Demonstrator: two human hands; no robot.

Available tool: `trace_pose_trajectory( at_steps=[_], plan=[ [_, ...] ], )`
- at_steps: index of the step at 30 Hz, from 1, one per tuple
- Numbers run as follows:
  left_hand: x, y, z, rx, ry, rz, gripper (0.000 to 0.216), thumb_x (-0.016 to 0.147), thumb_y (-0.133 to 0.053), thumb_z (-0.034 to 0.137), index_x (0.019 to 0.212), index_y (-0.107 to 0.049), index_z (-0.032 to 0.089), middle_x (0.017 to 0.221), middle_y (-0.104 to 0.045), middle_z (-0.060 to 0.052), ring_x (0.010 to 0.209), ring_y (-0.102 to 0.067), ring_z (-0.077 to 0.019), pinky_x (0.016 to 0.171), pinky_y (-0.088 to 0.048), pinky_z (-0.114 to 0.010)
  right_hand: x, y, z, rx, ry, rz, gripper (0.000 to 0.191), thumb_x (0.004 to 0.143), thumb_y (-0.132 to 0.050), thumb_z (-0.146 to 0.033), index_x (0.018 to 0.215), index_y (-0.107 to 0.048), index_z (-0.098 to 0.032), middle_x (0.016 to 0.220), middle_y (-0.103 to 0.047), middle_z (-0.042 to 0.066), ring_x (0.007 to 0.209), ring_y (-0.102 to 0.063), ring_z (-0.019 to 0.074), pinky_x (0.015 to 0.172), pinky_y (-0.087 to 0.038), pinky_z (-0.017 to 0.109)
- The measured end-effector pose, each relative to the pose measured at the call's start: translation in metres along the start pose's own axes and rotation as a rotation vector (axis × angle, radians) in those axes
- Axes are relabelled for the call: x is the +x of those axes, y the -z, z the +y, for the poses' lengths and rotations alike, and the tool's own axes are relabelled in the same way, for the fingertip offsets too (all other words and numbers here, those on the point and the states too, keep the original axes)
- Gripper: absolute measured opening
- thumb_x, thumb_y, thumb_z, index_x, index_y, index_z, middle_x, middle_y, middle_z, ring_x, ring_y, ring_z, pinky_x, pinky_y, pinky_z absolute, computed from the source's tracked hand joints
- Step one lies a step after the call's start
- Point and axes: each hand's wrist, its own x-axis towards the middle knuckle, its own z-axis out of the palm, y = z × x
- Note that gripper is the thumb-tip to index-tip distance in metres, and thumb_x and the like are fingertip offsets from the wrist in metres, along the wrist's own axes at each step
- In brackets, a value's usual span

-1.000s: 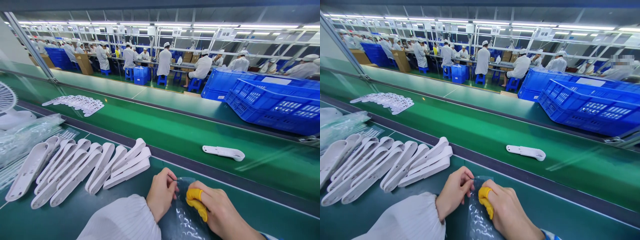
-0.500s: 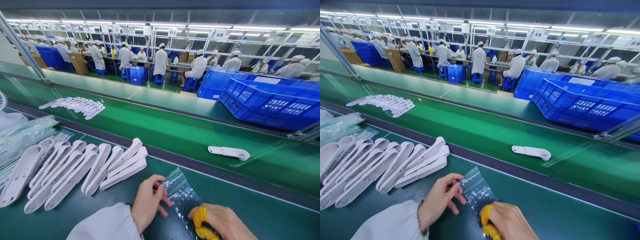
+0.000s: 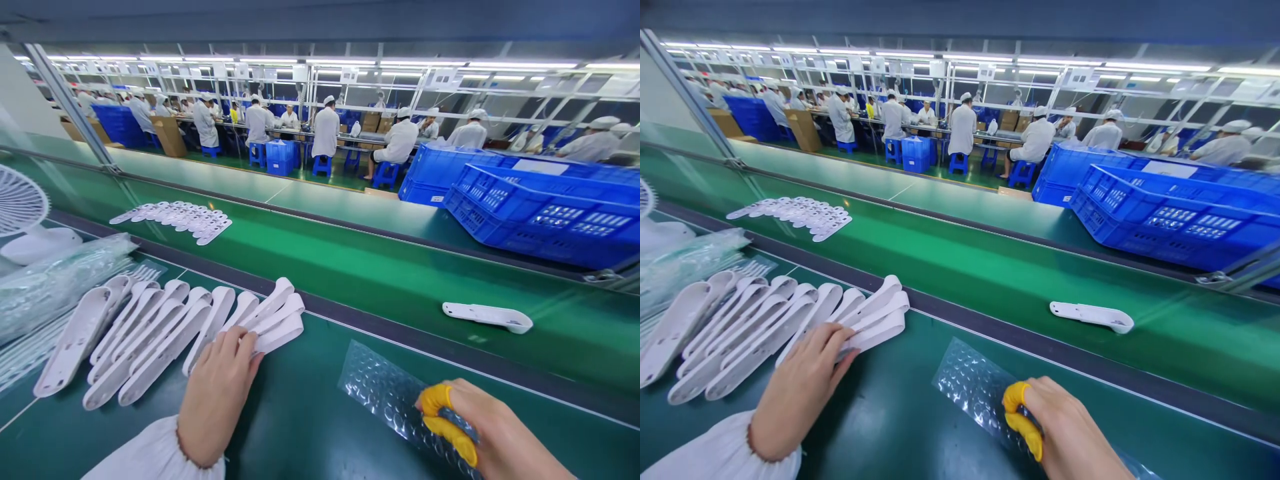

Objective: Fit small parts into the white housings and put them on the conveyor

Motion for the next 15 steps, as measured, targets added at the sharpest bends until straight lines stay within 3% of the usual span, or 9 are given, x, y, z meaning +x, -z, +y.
trace_pose_trajectory(
  at_steps=[6, 8, 10, 12, 15],
  plan=[
    [-0.007, 0.009, -0.003, -0.112, 0.061, -0.092, 0.024, 0.09, -0.029, 0.021, 0.089, -0.053, 0.016, 0.089, -0.056, -0.01, 0.08, -0.056, -0.0256, 0.069, -0.046, -0.039, 0.022, -0.004, -0.021, 0.163, 0.083, 0.1, 0.02, 0.088, -0.046, -0.032, 0.076, -0.059, -0.023, 0.07, -0.063, 0.003, 0.059, -0.059, 0.0165, 0.052, -0.049, 0.025],
    [-0.007, 0.023, 0.002, -0.318, 0.188, -0.266, 0.027, 0.092, -0.027, 0.029, 0.092, -0.051, 0.018, 0.083, -0.058, -0.006, 0.073, -0.059, -0.0212, 0.066, -0.047, -0.034, 0.029, -0.007, -0.034, 0.238, 0.082, 0.115, 0.017, 0.087, -0.049, -0.031, 0.076, -0.058, -0.023, 0.071, -0.062, 0.003, 0.06, -0.058, 0.0161, 0.052, -0.048, 0.024],
    [-0.008, 0.038, 0.009, -0.58, 0.336, -0.555, 0.03, 0.091, -0.025, 0.035, 0.092, -0.051, 0.02, 0.072, -0.059, 0.0, 0.053, -0.058, -0.0146, 0.055, -0.047, -0.026, 0.034, -0.012, -0.047, 0.33, 0.05, 0.104, 0.016, 0.087, -0.05, -0.029, 0.074, -0.057, -0.023, 0.074, -0.061, 0.003, 0.062, -0.058, 0.0151, 0.052, -0.047, 0.022],
    [-0.01, 0.048, 0.016, -0.759, 0.377, -0.779, 0.028, 0.088, -0.03, 0.035, 0.088, -0.054, 0.021, 0.068, -0.06, 0.003, 0.04, -0.053, -0.0097, 0.044, -0.042, -0.02, 0.036, -0.018, -0.059, 0.402, 0.019, 0.069, 0.016, 0.084, -0.052, -0.027, 0.07, -0.054, -0.022, 0.074, -0.058, 0.002, 0.062, -0.057, 0.0142, 0.052, -0.047, 0.021],
    [-0.016, 0.053, 0.027, -0.841, 0.292, -0.853, 0.021, 0.083, -0.039, 0.03, 0.081, -0.058, 0.021, 0.073, -0.065, 0.003, 0.053, -0.058, -0.0106, 0.049, -0.042, -0.017, 0.033, -0.027, -0.072, 0.382, 0.016, -0.006, 0.01, 0.074, -0.06, -0.019, 0.067, -0.053, -0.022, 0.078, -0.057, 0.001, 0.067, -0.058, 0.0148, 0.056, -0.047, 0.021]
  ],
)
